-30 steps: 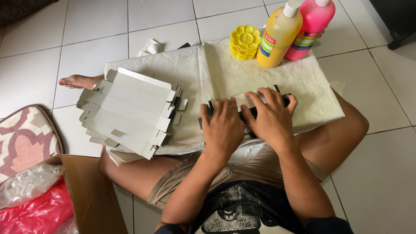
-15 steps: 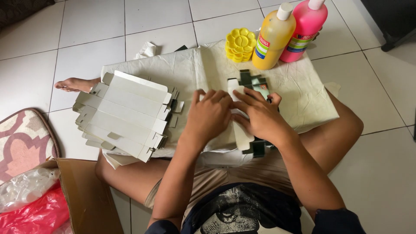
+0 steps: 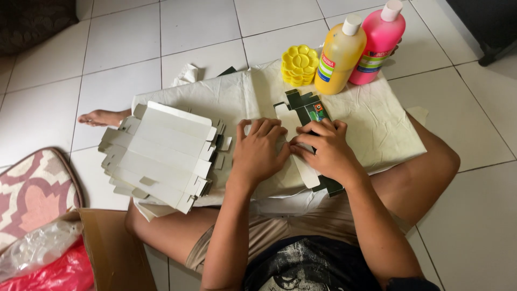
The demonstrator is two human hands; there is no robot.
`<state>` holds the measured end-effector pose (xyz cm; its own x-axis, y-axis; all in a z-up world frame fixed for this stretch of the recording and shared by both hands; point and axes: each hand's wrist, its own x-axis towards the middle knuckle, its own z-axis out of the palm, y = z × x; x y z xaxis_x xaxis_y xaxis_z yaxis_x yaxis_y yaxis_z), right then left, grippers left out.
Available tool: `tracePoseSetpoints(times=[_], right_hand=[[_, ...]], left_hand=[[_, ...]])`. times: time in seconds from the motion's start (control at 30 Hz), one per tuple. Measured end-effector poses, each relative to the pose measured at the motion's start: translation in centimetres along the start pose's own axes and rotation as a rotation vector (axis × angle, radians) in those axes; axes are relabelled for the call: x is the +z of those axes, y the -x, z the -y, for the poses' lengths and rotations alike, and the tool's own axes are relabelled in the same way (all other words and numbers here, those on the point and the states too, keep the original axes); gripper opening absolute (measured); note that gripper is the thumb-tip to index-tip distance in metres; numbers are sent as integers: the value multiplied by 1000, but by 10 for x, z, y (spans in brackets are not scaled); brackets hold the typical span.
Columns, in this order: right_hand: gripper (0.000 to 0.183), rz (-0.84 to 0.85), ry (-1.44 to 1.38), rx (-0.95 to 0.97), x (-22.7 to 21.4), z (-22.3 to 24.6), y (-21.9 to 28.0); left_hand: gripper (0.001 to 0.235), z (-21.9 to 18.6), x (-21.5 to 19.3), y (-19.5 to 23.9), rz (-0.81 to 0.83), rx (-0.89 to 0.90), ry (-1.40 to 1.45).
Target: The person sits on the floor and folds flat cardboard pieces into small rectangular boxes. They fold the side flaps and tuck the tabs to form the box shape, repeating the process for several units.
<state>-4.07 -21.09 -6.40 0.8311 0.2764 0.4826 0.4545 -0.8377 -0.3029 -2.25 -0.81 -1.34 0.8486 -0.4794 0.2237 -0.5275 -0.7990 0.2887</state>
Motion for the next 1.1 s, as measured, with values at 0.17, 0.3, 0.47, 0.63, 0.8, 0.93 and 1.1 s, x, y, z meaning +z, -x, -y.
tracePoseSetpoints(times=[0.17, 0.3, 0.47, 0.63, 0.8, 0.93, 1.1], right_hand=[[21, -24, 29, -20, -4, 2, -2], [15, -6, -7, -18, -9, 6, -2], [13, -6, 11, -41, -9, 8, -2], [12, -18, 7, -28, -10, 9, -1], [13, 14, -8, -7, -10, 8, -1], [11, 32, 21, -25, -20, 16, -1], [24, 171, 128, 22, -22, 24, 8]], left_hand=[[35, 1, 2, -3, 17, 3, -6], [35, 5, 9, -1, -4, -4, 10], [40, 4, 5, -1, 16, -13, -3], [42, 2, 4, 0, 28, -5, 3], [43, 0, 4, 1, 13, 2, -40], [45, -3, -1, 1, 12, -9, -43], [51, -12, -14, 5, 116, -33, -74]])
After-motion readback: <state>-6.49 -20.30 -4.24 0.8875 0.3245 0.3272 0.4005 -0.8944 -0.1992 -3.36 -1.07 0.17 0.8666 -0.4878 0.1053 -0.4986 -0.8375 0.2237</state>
